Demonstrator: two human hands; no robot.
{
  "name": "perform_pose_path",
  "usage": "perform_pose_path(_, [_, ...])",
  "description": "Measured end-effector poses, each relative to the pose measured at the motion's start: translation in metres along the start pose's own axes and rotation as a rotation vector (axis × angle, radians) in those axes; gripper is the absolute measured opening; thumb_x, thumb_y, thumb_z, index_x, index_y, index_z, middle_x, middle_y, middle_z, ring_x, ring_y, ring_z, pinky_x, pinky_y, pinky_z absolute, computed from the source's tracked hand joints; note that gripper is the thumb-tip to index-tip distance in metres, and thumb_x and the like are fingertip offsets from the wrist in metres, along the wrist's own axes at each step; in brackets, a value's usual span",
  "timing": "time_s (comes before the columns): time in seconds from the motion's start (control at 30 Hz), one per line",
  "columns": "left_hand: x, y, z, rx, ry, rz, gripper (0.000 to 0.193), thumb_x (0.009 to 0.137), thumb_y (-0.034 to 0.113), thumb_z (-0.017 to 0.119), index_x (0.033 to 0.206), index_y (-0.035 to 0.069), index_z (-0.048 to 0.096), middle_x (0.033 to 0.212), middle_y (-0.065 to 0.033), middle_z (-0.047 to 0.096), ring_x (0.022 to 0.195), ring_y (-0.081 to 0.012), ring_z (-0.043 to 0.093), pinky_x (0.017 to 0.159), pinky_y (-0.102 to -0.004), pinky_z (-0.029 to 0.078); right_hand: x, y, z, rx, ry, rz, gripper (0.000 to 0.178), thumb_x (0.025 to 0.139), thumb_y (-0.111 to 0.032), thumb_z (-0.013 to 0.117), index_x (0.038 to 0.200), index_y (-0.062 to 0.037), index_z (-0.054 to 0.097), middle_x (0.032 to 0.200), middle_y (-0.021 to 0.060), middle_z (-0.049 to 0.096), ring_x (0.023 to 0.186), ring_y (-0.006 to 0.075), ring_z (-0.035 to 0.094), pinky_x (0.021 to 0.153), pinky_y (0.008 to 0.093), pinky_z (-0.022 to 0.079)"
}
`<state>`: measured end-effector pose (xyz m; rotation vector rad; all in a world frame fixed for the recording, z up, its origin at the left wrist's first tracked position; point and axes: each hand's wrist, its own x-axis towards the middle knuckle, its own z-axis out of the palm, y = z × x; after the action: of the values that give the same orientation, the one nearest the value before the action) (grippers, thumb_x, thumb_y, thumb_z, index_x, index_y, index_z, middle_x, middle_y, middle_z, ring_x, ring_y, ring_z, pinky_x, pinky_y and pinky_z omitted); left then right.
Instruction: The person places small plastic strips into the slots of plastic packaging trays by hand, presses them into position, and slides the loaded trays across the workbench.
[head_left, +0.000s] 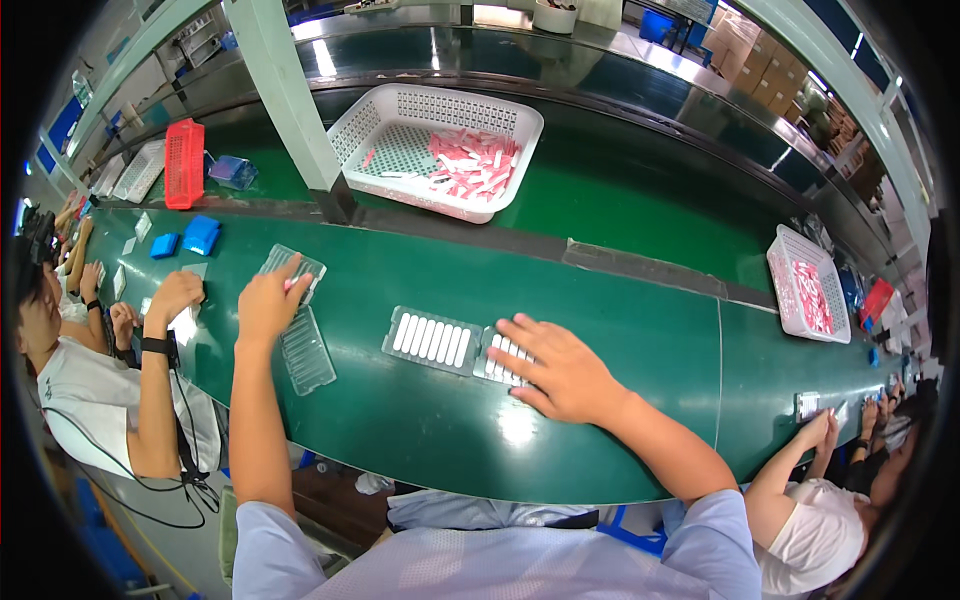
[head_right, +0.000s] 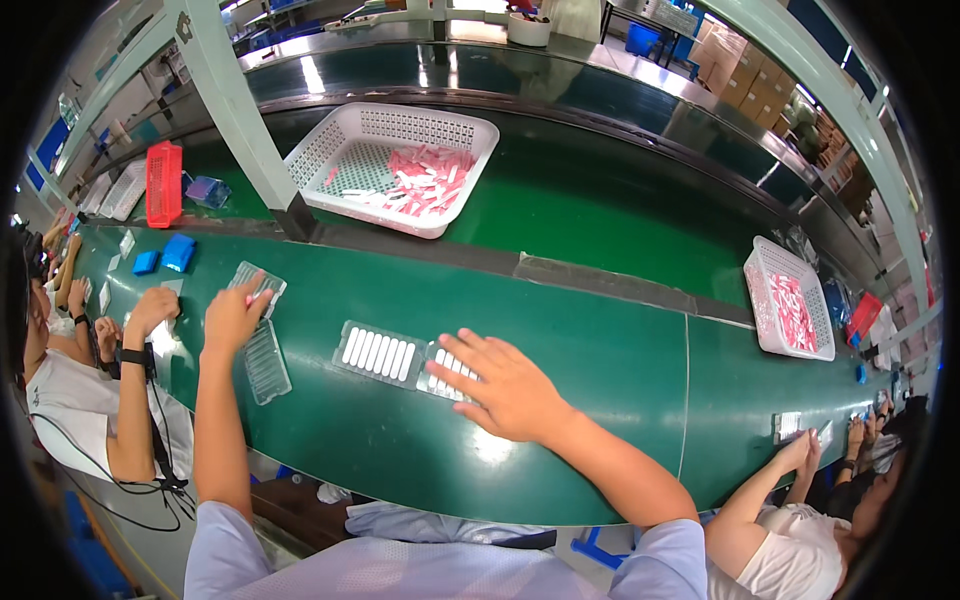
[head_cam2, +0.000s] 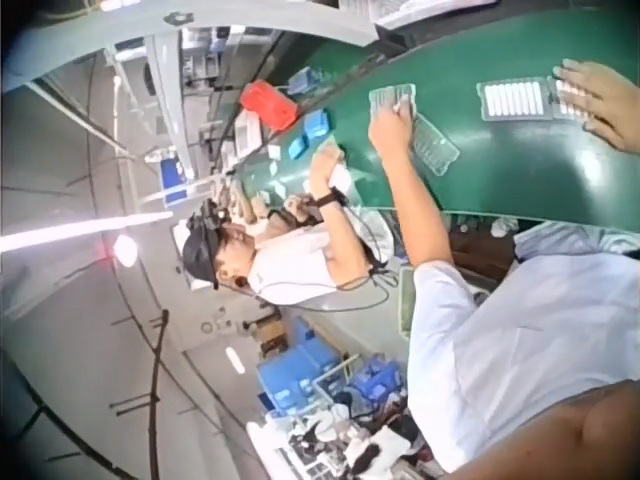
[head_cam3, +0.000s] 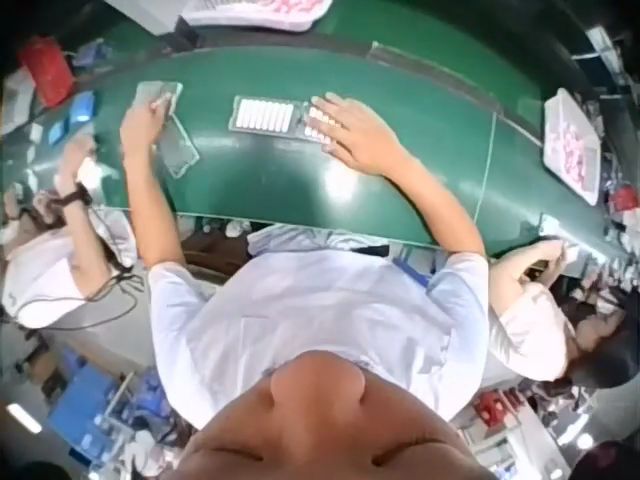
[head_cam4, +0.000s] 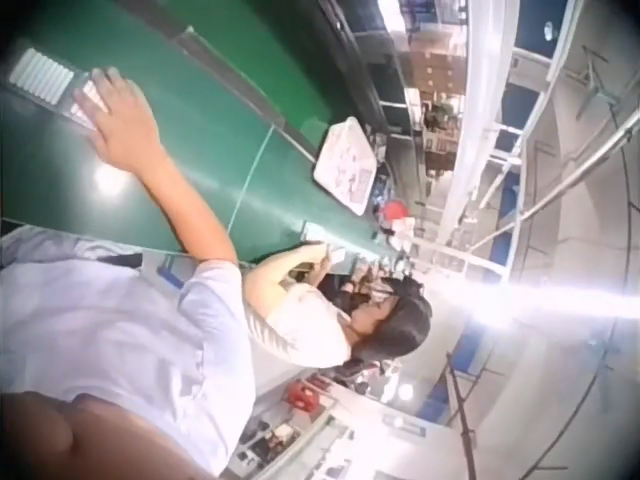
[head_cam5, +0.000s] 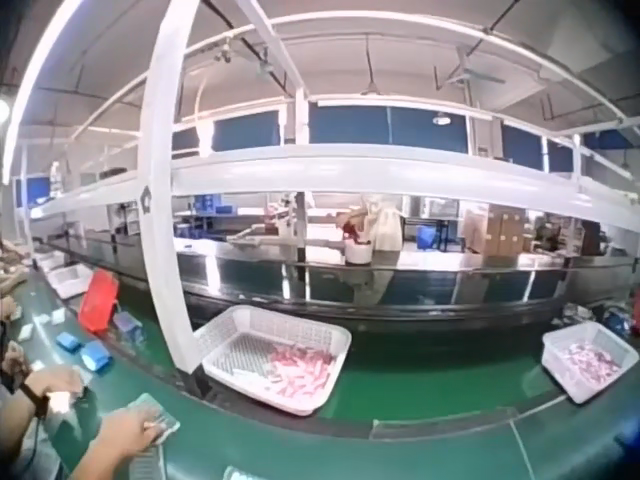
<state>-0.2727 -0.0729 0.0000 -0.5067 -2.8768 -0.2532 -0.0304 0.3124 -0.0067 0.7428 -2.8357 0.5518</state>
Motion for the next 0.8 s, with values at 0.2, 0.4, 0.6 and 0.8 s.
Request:
perform_pose_path(0.2, [-0.035, -0.005, 0.004, -0.037, 0.012, -0.129, 0.048, 0.091, 0.045, 0.068, 0.127, 0.014, 0.071, 0.076, -0.0163, 0.070, 0.071, -0.0365, 0.068, 0.064, -0.0462, 0.052, 0.022, 0.000, 0.011, -0.118, -0.111, -0.117, 0.053, 0.099, -0.031, 0.060, 0.149, -0.0189, 0.049, 0.162, 0.0082, 0.038, 0.150, 0.0324, 0.034, 0.122, 0.0510, 0.029])
perform_pose_path(0.4, [-0.076, 0.008, -0.003, -0.077, 0.058, -0.185, 0.057, 0.083, 0.047, 0.076, 0.125, 0.008, 0.072, 0.069, -0.0148, 0.065, 0.063, -0.0328, 0.064, 0.062, -0.0434, 0.050, 0.065, 0.003, 0.031, -0.109, -0.024, -0.117, 0.051, 0.099, -0.031, 0.059, 0.148, -0.0165, 0.050, 0.160, 0.0090, 0.040, 0.148, 0.0324, 0.037, 0.121, 0.0489, 0.030])
perform_pose_path(0.6, [-0.122, 0.052, 0.006, -0.064, 0.112, -0.229, 0.061, 0.080, 0.044, 0.081, 0.123, 0.001, 0.071, 0.072, -0.0190, 0.065, 0.063, -0.0338, 0.063, 0.061, -0.0427, 0.049, 0.135, 0.007, 0.065, -0.067, 0.077, -0.166, 0.048, 0.100, -0.031, 0.058, 0.145, -0.0147, 0.053, 0.157, 0.0099, 0.044, 0.147, 0.0322, 0.037, 0.122, 0.0470, 0.031])
perform_pose_path(0.8, [-0.130, 0.116, 0.012, -0.063, 0.157, -0.211, 0.057, 0.082, 0.048, 0.078, 0.116, 0.002, 0.074, 0.074, -0.0144, 0.069, 0.065, -0.0338, 0.069, 0.060, -0.0433, 0.053, 0.197, -0.006, 0.086, -0.108, 0.176, -0.225, 0.052, 0.101, -0.038, 0.055, 0.148, -0.0156, 0.051, 0.161, 0.0117, 0.039, 0.151, 0.0327, 0.031, 0.125, 0.0496, 0.023])
